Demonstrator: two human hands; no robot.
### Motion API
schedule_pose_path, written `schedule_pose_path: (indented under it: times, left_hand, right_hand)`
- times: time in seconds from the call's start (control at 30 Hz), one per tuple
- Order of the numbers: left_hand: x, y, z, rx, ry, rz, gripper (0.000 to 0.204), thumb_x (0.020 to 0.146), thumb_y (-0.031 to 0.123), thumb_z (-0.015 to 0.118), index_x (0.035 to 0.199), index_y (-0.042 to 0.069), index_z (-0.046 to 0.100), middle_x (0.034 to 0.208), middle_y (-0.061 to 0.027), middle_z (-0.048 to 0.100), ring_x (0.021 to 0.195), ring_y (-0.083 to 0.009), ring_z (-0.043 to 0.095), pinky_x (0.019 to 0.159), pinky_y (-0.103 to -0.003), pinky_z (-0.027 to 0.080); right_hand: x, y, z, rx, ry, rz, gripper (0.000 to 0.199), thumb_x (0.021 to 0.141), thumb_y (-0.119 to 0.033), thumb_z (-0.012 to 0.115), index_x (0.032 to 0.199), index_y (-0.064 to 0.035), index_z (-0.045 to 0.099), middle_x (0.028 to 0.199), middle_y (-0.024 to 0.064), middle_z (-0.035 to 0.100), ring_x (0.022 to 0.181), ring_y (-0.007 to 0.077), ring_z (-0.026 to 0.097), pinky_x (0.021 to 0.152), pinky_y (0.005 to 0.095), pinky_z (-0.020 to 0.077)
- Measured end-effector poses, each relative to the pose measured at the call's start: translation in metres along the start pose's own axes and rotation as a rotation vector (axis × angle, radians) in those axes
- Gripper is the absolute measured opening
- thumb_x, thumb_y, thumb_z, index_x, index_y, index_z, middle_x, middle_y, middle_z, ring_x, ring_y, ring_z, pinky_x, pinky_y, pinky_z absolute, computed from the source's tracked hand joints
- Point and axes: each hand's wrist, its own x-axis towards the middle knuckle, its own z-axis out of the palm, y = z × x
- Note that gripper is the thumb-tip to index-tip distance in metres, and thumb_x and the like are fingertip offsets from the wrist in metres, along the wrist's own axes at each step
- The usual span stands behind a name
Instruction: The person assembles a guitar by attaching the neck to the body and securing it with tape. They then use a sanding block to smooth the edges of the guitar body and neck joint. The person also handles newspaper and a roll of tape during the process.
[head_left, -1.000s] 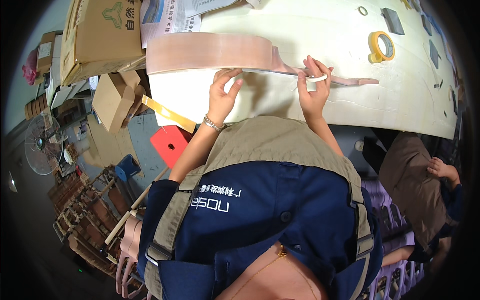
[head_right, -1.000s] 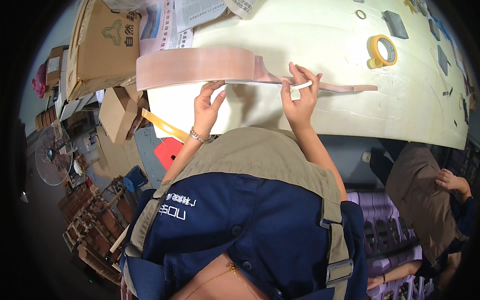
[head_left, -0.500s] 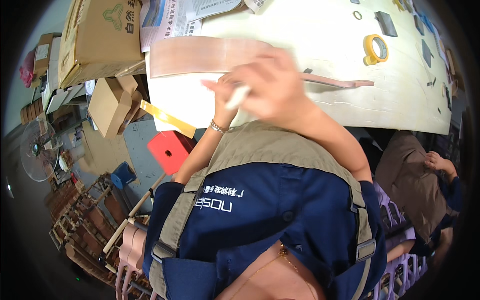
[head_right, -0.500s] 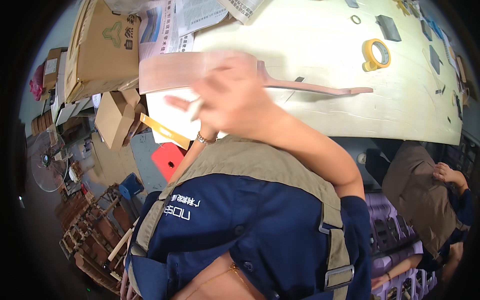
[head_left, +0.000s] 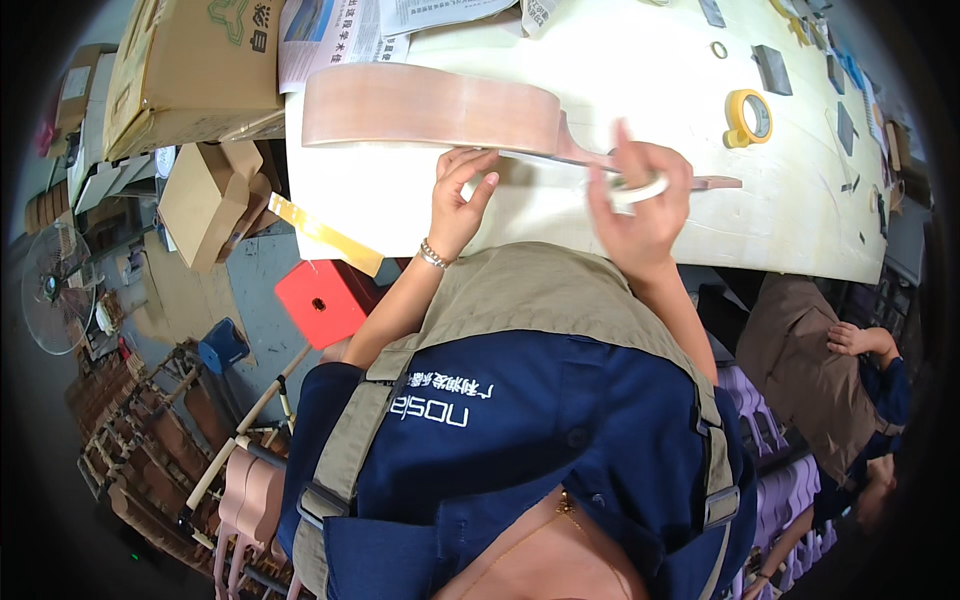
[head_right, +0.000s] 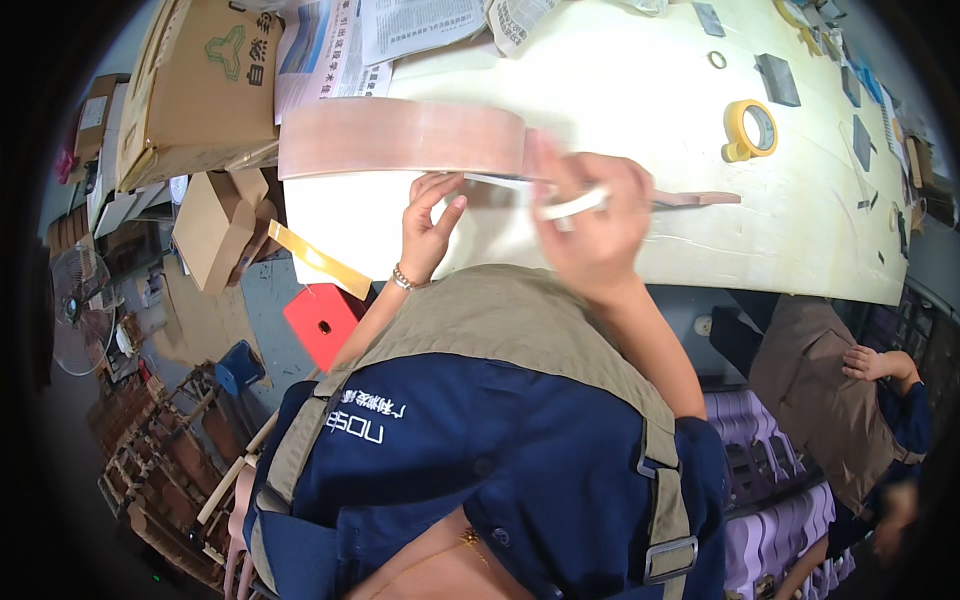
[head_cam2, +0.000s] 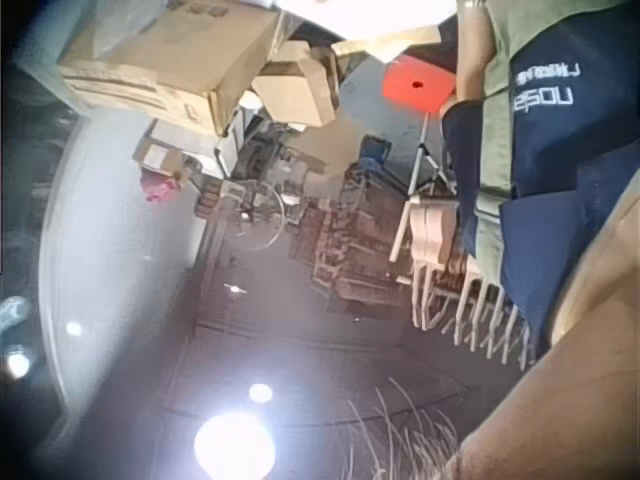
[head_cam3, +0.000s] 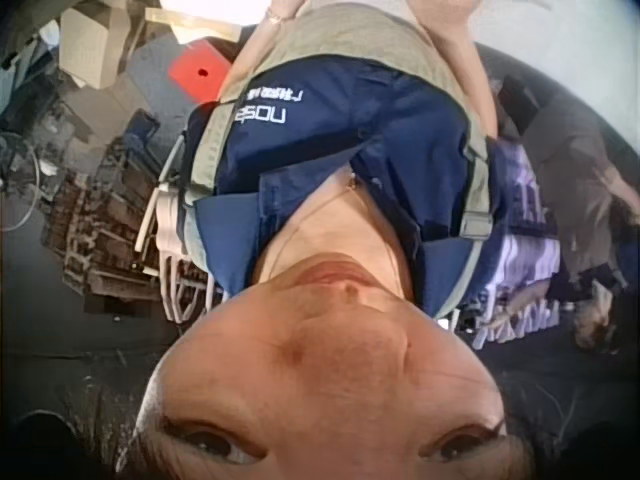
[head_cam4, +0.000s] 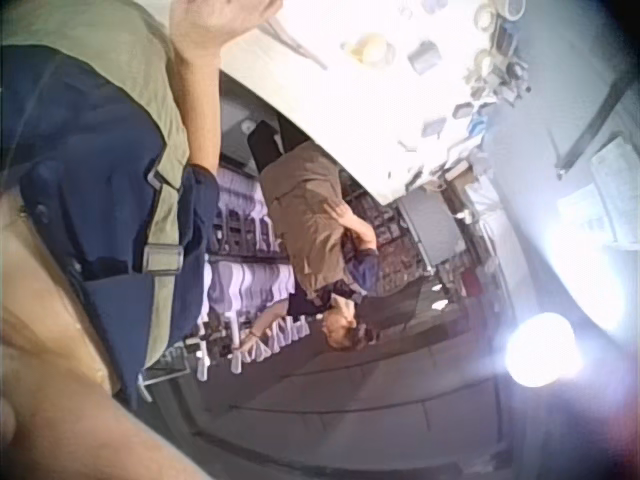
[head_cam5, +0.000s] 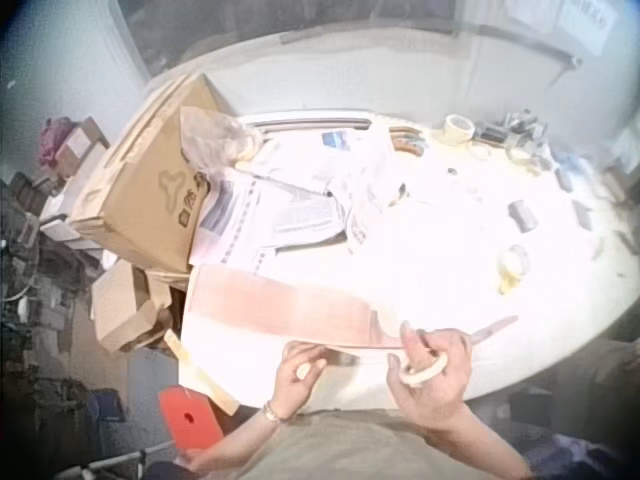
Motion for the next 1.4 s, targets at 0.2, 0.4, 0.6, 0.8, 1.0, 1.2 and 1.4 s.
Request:
schedule_pose_path:
  times: [0.2,0.4,0.6,0.8,1.0,1.2,1.4]
  left_hand:
    - [0.004,0.005,-0.006,0.028,-0.046,0.015,0.026,0.083,0.010,0.067,0.108,0.006,0.069,0.110,-0.0076,0.067,0.111,-0.0263,0.052,0.098,-0.037,0.040]
    - [0.016,0.013,-0.025,0.119,-0.183,0.128,0.020,0.086,0.002,0.061,0.106,0.002,0.064,0.106,-0.0111,0.068,0.087,-0.0197,0.066,0.078,-0.030,0.051]
    - [0.043,0.009,-0.037,0.313,-0.415,0.397,0.023,0.082,-0.006,0.060,0.102,0.003,0.065,0.102,-0.0079,0.070,0.069,-0.0171,0.069,0.059,-0.027,0.056]
    - [0.052,0.006,-0.040,0.356,-0.453,0.464,0.029,0.078,-0.009,0.059,0.101,0.006,0.067,0.100,-0.0053,0.072,0.073,-0.0160,0.070,0.062,-0.026,0.056]
    - [0.054,0.009,-0.043,0.434,-0.479,0.506,0.028,0.076,-0.008,0.061,0.099,0.007,0.067,0.100,-0.0037,0.072,0.077,-0.0173,0.070,0.066,-0.028,0.056]
    - [0.052,0.010,-0.042,0.461,-0.451,0.487,0.023,0.078,-0.004,0.063,0.096,0.009,0.066,0.098,-0.0008,0.072,0.077,-0.0177,0.069,0.064,-0.028,0.056]
    - [0.047,0.010,-0.042,0.456,-0.474,0.418,0.024,0.078,-0.007,0.062,0.099,0.004,0.064,0.099,-0.0067,0.071,0.080,-0.0197,0.070,0.066,-0.029,0.057]
  right_hand:
    - [-0.066,0.051,0.033,0.269,0.025,0.502,0.066,0.081,-0.005,0.065,0.141,0.0015,0.039,0.092,0.0084,0.057,0.092,0.0213,0.052,0.085,0.0341,0.0450]
    - [-0.076,0.058,0.048,0.287,0.049,0.475,0.067,0.081,-0.005,0.064,0.141,0.0024,0.038,0.088,0.0067,0.061,0.091,0.0211,0.050,0.087,0.0355,0.0424]
    - [-0.078,0.060,0.048,0.266,0.039,0.470,0.065,0.081,-0.008,0.064,0.140,0.0027,0.040,0.088,0.0071,0.063,0.092,0.0216,0.049,0.092,0.0376,0.0378]
    - [-0.078,0.056,0.038,0.288,0.048,0.466,0.063,0.082,-0.007,0.060,0.140,0.0039,0.039,0.098,0.0114,0.061,0.107,0.0228,0.050,0.101,0.0383,0.0351]
    - [-0.102,0.110,-0.036,0.366,0.403,0.726,0.046,0.094,-0.003,0.042,0.139,0.0062,0.040,0.125,0.0158,0.052,0.121,0.0232,0.047,0.104,0.0365,0.0357]
    - [-0.140,0.196,-0.056,0.478,0.384,0.952,0.048,0.089,0.000,0.055,0.136,0.0004,0.048,0.139,0.0090,0.044,0.124,0.0182,0.046,0.104,0.0305,0.0370]
    - [-0.154,0.208,-0.047,0.567,0.392,0.929,0.053,0.084,0.010,0.053,0.136,0.0000,0.048,0.142,0.0077,0.044,0.125,0.0157,0.047,0.106,0.0298,0.0370]
